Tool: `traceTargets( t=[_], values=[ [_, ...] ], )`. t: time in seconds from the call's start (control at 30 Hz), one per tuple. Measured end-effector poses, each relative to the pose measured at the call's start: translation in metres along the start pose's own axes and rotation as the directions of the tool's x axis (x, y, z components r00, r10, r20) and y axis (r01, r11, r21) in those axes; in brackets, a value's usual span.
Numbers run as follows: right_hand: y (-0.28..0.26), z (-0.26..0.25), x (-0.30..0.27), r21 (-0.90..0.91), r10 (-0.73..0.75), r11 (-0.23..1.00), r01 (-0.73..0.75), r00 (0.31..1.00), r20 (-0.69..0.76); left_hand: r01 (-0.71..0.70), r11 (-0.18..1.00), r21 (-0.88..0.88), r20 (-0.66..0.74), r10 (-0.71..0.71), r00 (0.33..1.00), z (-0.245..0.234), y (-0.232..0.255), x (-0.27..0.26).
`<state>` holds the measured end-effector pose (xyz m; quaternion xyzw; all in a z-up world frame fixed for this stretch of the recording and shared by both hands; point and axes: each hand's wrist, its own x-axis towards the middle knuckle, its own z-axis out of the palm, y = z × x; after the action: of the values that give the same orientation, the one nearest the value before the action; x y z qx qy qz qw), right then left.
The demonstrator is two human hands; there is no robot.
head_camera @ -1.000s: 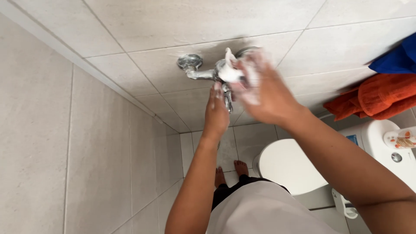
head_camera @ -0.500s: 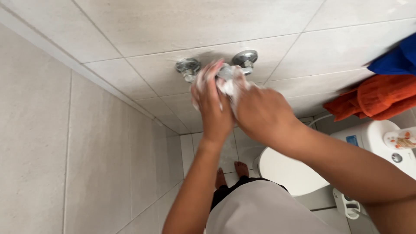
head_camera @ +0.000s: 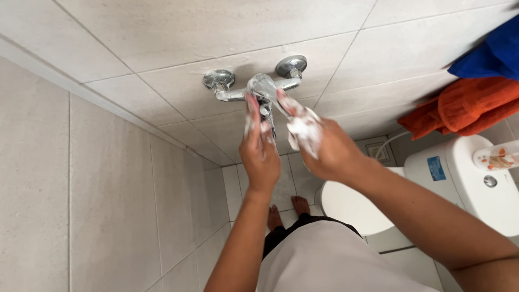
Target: Cleaning a handheld shower head and the faucet assembly using soapy water and a cloth.
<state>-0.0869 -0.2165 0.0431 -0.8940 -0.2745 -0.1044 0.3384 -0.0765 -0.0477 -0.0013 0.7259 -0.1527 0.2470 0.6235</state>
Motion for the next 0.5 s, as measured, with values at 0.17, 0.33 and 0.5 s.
traceTargets(
  t=[0.17, 0.33, 0.5],
  values=[
    [0.008, 0.029, -0.023, 0.642, 0.164, 0.767, 0.004, 0.966, -0.202, 0.062, 0.994, -0.091, -0.075, -0.069, 0.995, 0.011, -0.022, -0.032],
    [0.093, 0.088, -0.094, 0.995, 0.445, -0.065, -0.076, 0.891, 0.097, 0.267, 0.963, 0.042, -0.008, -0.267, 0.964, 0.018, -0.073, -0.062],
    [0.115, 0.105, -0.157, 0.906, 0.860, -0.091, -0.413, 0.426, 0.281, 0.612, 0.786, 0.094, 0.241, -0.614, 0.752, 0.041, -0.109, -0.089]
  ],
)
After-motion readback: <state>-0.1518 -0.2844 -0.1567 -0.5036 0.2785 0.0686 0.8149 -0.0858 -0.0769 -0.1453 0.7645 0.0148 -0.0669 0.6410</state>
